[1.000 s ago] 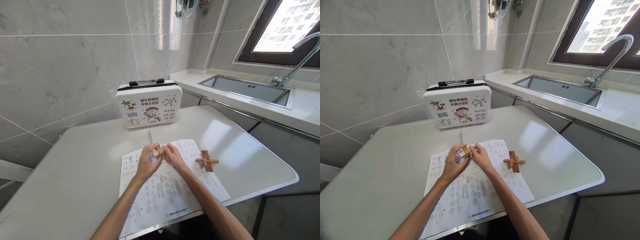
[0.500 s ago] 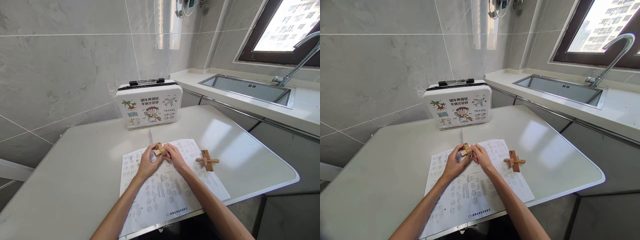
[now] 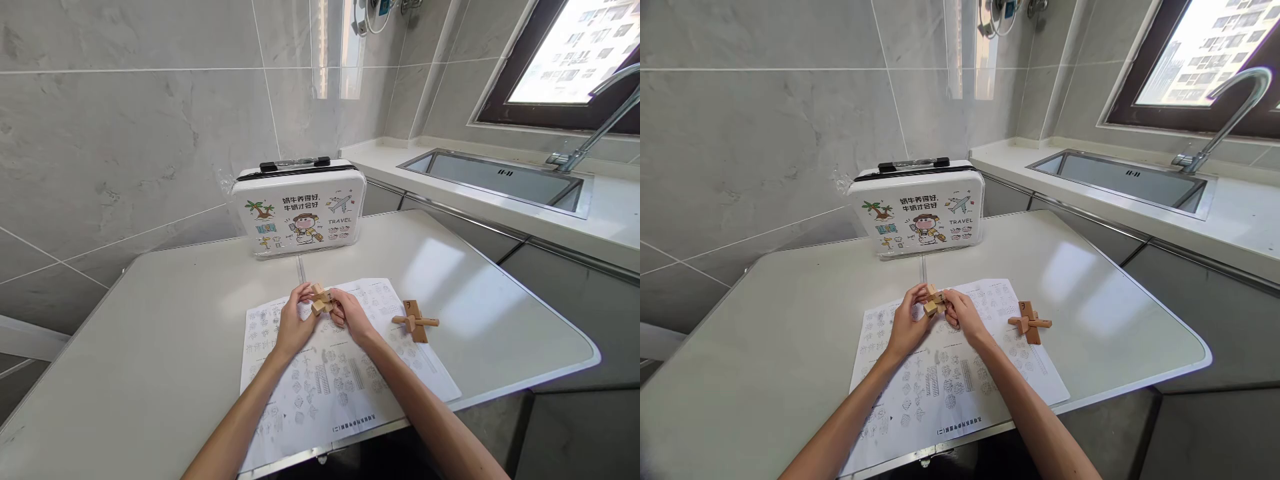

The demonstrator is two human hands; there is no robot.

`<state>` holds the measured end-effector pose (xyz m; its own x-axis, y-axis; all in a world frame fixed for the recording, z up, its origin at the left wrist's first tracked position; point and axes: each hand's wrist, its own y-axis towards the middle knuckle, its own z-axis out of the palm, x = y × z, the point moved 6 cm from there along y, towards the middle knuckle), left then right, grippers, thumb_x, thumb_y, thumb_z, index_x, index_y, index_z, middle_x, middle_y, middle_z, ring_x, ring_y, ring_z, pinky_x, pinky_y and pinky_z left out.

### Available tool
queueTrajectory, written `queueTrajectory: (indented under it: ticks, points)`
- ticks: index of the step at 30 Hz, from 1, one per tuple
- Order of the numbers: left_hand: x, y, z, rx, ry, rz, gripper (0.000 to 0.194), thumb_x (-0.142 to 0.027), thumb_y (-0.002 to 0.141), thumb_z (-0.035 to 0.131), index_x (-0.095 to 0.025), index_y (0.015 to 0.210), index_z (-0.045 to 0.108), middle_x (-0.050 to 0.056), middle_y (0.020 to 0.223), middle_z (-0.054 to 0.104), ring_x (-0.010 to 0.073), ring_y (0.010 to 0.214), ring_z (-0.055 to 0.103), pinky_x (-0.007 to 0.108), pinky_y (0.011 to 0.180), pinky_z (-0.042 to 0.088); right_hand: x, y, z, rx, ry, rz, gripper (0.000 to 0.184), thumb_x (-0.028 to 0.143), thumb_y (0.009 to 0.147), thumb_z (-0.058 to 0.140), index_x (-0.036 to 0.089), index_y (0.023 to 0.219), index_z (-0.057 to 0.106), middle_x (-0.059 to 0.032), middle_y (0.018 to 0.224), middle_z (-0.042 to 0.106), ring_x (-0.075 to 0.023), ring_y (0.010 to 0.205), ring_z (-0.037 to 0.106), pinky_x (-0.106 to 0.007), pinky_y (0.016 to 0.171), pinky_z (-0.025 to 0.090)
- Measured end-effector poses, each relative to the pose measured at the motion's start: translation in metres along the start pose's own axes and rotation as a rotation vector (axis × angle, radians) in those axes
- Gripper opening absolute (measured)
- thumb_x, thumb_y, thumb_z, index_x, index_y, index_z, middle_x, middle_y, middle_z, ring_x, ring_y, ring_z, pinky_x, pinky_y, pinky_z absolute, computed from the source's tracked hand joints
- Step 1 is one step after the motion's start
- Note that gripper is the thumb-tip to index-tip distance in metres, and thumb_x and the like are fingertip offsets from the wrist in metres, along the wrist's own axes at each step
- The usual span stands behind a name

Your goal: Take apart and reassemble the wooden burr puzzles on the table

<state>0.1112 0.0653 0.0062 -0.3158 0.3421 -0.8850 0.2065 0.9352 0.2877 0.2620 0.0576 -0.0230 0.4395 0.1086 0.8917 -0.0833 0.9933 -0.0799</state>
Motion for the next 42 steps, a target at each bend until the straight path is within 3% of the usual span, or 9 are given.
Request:
queueTrajectory:
  ticks: [4, 8, 12, 18, 27, 37, 42]
  points:
    - [0.003, 0.003, 0.003, 0.058, -0.021, -0.049, 0.032, -0.030, 0.096, 0.066, -0.024, 0.127, 0.066, 0.004, 0.103, 0.081, 0.0230, 0.098, 0.077, 0.040, 0.099, 0.058, 0.002, 0.000, -0.002, -0.013, 0.011, -0.020, 0.049, 0.061, 0.090, 0.068, 0.024, 0.069, 0.044, 0.0095, 0.052, 0.035, -0.0081, 0.042, 0.031, -0.024, 0.041, 0.023]
    - [0.001, 0.002, 0.001, 0.048, -0.034, -0.090, 0.031, -0.037, 0.104, 0.054, -0.024, 0.130, 0.066, 0.008, 0.122, 0.079, 0.0248, 0.114, 0.074, 0.039, 0.102, 0.055, 0.002, 0.000, -0.003, -0.034, -0.018, -0.044, 0.052, 0.065, 0.091, 0.068, 0.024, 0.069, 0.043, 0.0092, 0.053, 0.037, -0.0083, 0.042, 0.032, -0.025, 0.042, 0.024]
    - [-0.002, 0.000, -0.002, 0.060, -0.043, -0.128, 0.048, -0.050, 0.112, 0.033, -0.026, 0.130, 0.070, 0.008, 0.119, 0.080, 0.0275, 0.112, 0.074, 0.042, 0.099, 0.055, 0.004, -0.002, -0.001, -0.049, -0.092, -0.081, 0.053, 0.066, 0.091, 0.069, 0.025, 0.069, 0.043, 0.0090, 0.054, 0.038, -0.0086, 0.042, 0.033, -0.025, 0.042, 0.024]
    - [-0.004, -0.002, -0.002, 0.082, -0.069, -0.173, 0.065, -0.062, 0.111, 0.023, -0.023, 0.139, 0.067, 0.006, 0.098, 0.082, 0.0291, 0.099, 0.075, 0.046, 0.099, 0.054, 0.011, -0.006, 0.002, -0.067, -0.234, -0.150, 0.052, 0.068, 0.093, 0.065, 0.025, 0.071, 0.046, 0.0084, 0.055, 0.038, -0.0106, 0.045, 0.031, -0.027, 0.045, 0.025]
    - [-0.004, -0.002, -0.002, 0.113, -0.103, -0.200, 0.056, -0.067, 0.108, 0.034, -0.027, 0.132, 0.065, 0.002, 0.093, 0.075, 0.0235, 0.088, 0.070, 0.037, 0.085, 0.056, 0.024, -0.018, 0.013, -0.057, -0.452, -0.279, 0.039, 0.056, 0.096, 0.066, 0.024, 0.076, 0.057, 0.0029, 0.065, 0.054, -0.0152, 0.058, 0.042, -0.029, 0.056, 0.033]
    - [-0.002, 0.001, -0.003, 0.052, -0.168, -0.174, 0.049, -0.063, 0.106, 0.044, -0.024, 0.132, 0.057, 0.009, 0.115, 0.075, 0.0247, 0.110, 0.072, 0.040, 0.100, 0.057, 0.026, -0.017, 0.007, -0.141, -0.455, -0.290, 0.043, 0.060, 0.096, 0.064, 0.025, 0.073, 0.054, 0.0036, 0.062, 0.047, -0.0151, 0.057, 0.036, -0.029, 0.054, 0.029]
    - [-0.002, 0.004, -0.009, -0.016, -0.125, -0.174, 0.046, -0.061, 0.107, 0.045, -0.023, 0.129, 0.059, 0.008, 0.107, 0.075, 0.0243, 0.106, 0.071, 0.041, 0.101, 0.055, 0.023, -0.011, -0.006, -0.207, -0.331, -0.218, 0.047, 0.066, 0.092, 0.066, 0.026, 0.072, 0.050, 0.0046, 0.062, 0.041, -0.0150, 0.058, 0.034, -0.028, 0.052, 0.032]
